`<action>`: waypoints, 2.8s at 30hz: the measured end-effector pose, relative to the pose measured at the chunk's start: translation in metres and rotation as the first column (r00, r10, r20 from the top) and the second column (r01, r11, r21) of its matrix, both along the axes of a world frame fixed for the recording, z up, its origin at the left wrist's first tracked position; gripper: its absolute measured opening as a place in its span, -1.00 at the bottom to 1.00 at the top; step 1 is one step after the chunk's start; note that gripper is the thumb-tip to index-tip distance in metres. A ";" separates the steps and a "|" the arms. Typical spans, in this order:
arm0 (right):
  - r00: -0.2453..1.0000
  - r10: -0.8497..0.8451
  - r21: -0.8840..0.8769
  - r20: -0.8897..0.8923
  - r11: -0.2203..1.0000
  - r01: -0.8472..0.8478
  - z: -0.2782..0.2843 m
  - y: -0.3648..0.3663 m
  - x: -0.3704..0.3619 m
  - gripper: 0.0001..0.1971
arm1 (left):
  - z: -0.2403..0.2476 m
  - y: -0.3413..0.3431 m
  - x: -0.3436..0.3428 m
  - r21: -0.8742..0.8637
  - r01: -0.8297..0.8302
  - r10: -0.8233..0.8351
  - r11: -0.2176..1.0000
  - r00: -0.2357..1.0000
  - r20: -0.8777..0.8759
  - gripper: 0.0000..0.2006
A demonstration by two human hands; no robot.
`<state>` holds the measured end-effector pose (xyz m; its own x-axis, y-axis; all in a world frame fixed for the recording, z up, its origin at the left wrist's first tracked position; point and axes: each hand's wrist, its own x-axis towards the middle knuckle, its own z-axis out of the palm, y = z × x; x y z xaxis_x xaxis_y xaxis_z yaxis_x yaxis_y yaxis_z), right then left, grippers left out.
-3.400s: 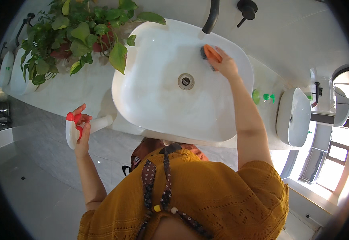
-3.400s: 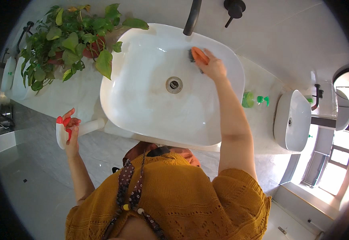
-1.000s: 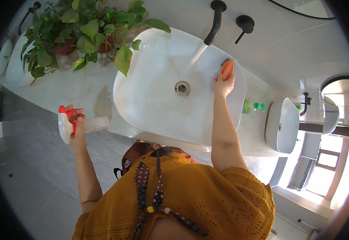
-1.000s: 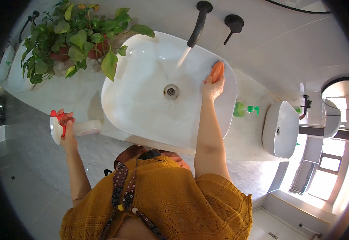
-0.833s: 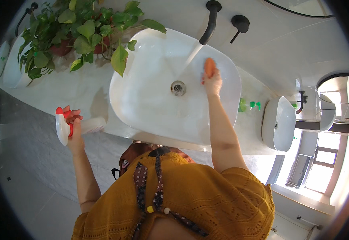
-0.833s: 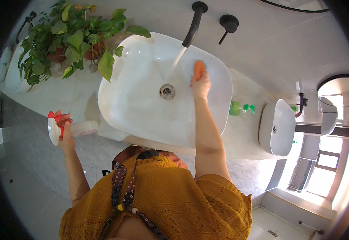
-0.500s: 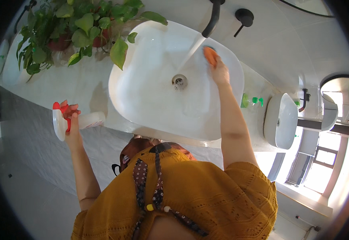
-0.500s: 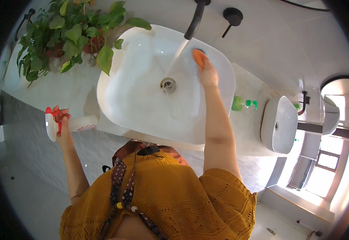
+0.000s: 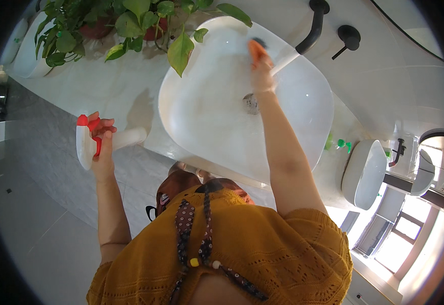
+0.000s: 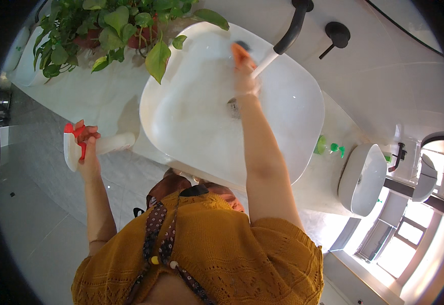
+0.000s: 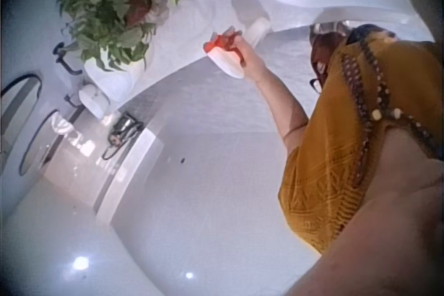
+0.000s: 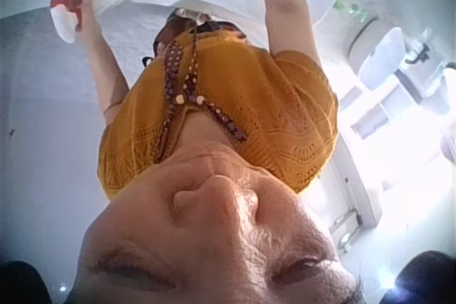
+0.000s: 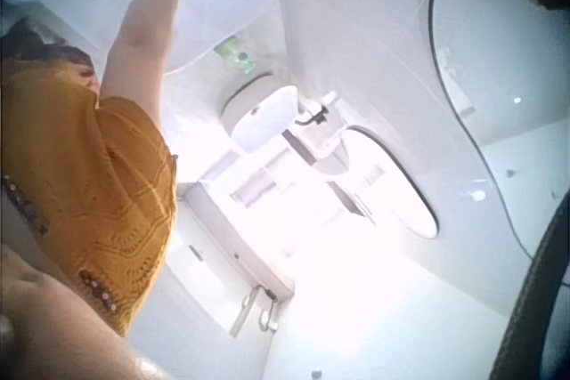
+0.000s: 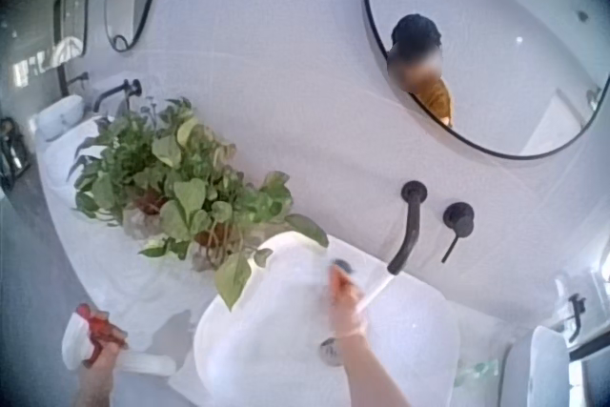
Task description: The person washes their hands at a sink, then retrieves a spray bottle and a scrub brush. They spray the sink basin and scrub it thoroughly, rinsing the brush under running water. The person repeats this process on a second adjacent sink.
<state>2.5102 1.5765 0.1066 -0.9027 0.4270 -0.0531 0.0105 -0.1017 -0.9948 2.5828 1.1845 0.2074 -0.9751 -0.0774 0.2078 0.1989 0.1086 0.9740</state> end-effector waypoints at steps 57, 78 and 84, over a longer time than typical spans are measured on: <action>0.993 -0.029 0.738 0.117 0.672 -0.067 0.012 -0.049 -0.053 -0.61 | -0.003 0.004 -0.006 0.037 0.021 -0.018 0.999 0.998 -0.065 -0.60; 0.180 0.575 0.213 0.798 0.009 -0.977 0.081 -0.058 0.092 -0.59 | 0.000 0.010 -0.014 0.037 -0.087 0.088 0.995 0.996 -0.032 -0.58; 0.778 0.314 0.648 0.545 0.432 -0.628 0.038 -0.091 0.026 -0.54 | -0.002 0.008 -0.014 0.034 -0.069 0.070 0.997 0.997 -0.026 -0.59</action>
<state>2.5365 1.4854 0.1448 -0.9684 -0.0539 -0.2434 0.1038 0.8005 -0.5903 2.5692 1.1922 0.2054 -0.9611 -0.1526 0.2302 0.2183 0.0906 0.9717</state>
